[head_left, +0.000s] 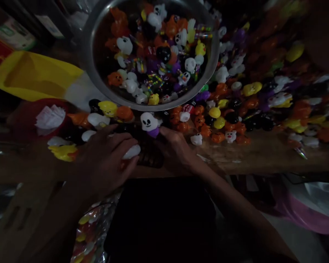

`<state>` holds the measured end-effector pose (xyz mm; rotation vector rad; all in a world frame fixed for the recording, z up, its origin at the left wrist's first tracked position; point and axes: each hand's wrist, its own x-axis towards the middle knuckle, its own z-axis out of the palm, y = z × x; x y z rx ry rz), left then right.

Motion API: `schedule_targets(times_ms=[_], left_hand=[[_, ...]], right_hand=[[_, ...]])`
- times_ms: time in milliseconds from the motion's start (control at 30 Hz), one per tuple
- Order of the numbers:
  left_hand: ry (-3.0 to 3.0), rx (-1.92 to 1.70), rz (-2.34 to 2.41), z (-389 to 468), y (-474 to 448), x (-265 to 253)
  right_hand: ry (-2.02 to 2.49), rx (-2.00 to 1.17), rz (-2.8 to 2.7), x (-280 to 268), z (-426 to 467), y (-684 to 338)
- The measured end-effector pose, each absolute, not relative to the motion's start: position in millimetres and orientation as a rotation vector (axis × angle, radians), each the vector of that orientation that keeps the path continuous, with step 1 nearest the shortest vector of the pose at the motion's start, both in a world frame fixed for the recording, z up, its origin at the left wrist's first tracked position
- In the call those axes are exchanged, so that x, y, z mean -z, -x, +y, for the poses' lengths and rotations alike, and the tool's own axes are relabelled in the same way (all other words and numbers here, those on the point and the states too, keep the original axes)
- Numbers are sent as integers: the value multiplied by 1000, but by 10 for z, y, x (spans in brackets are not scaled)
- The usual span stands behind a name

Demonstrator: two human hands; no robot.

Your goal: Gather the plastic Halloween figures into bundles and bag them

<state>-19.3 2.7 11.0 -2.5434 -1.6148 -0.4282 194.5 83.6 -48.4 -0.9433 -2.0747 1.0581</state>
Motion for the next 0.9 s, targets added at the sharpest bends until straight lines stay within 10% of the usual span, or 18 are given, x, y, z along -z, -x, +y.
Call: schedule_targets(times_ms=[900], left_hand=[[2598, 374, -1701, 32, 278, -130]], right_hand=[[1127, -1289, -1988, 631, 993, -1558]])
